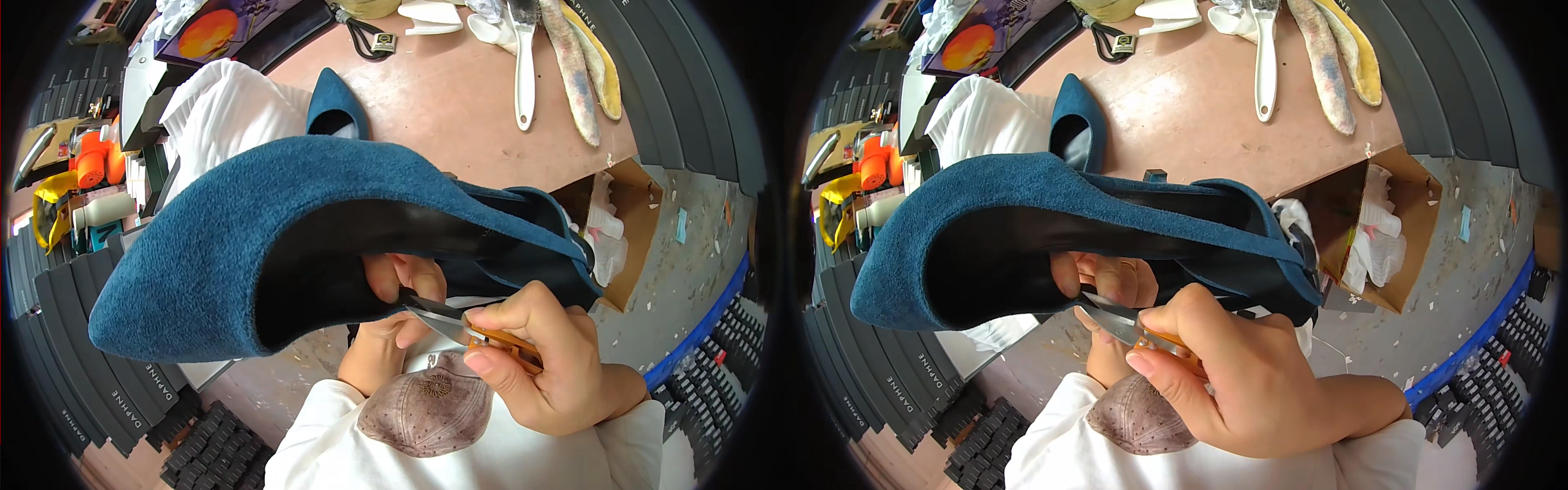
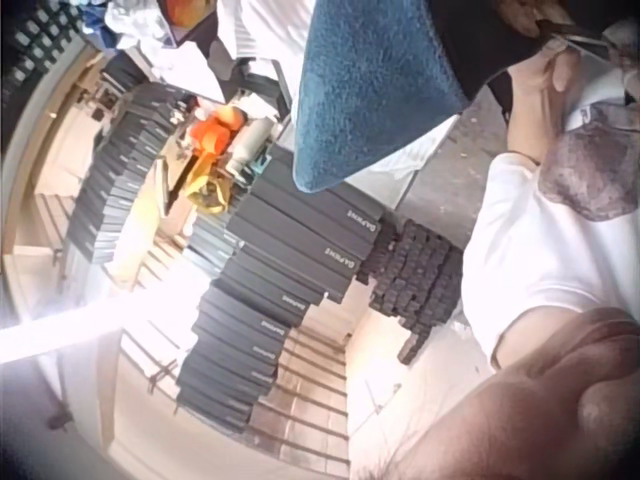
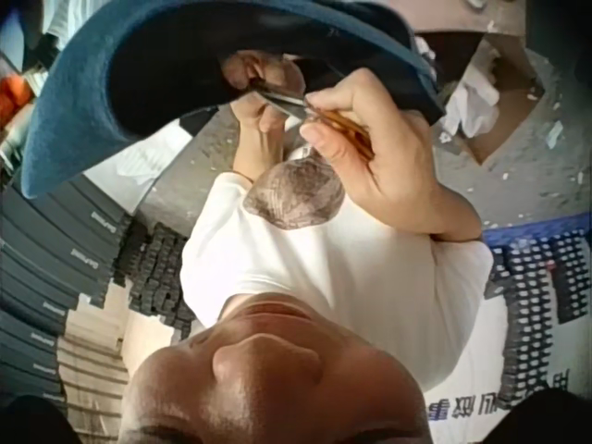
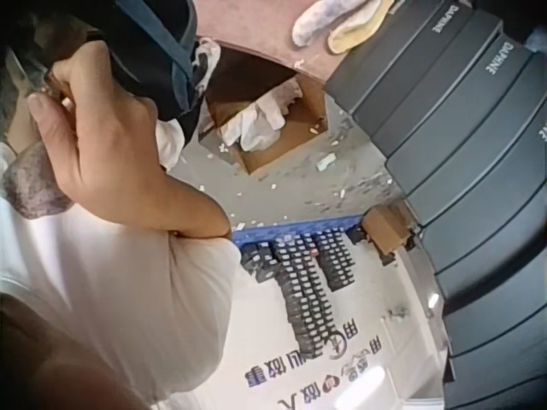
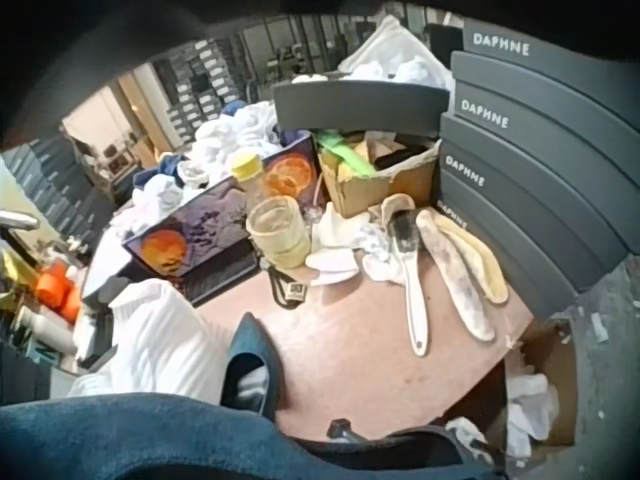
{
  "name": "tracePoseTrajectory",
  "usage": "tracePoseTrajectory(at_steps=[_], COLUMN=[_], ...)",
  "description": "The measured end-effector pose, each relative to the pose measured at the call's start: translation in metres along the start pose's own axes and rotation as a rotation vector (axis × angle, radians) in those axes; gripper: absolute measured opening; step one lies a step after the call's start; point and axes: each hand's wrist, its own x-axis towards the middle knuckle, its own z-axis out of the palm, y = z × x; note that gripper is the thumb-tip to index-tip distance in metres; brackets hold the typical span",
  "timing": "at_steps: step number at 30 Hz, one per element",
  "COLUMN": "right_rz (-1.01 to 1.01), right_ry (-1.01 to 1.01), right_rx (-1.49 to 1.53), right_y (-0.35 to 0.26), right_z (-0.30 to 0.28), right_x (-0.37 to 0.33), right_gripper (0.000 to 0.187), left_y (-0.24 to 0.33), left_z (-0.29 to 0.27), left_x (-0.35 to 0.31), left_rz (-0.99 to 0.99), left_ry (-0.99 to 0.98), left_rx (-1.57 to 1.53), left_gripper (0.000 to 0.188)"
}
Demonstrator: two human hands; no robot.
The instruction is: Cleaning and preparing shoes for packaging.
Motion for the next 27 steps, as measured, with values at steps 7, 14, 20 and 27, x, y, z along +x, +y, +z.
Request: tracePoseTrajectory(at_steps=[7, 14, 20, 27], right_rz=[0.066, 0.079, 0.041, 0.098], right_ry=[-0.061, -0.044, -0.038, 0.027], right_rx=[0.064, 0.129, 0.069, 0.204], right_y=[0.0, 0.005, 0.003, 0.007], right_z=[-0.002, 0.001, 0.0, 0.004], right_x=[0.003, 0.003, 0.003, 0.001], right_gripper=[0.021, 0.02, 0.019, 0.02], left_y=[-0.003, -0.001, 0.0, -0.003], left_z=[0.016, 0.008, 0.002, 0.007], left_x=[-0.009, -0.012, -0.01, -0.007], left_rz=[0.061, -0.023, -0.036, 0.007], left_ry=[0.276, 0.203, 0.121, 0.182], left_rx=[-0.011, -0.099, -0.132, -0.129], left_gripper=[0.01, 0.008, 0.01, 0.005])
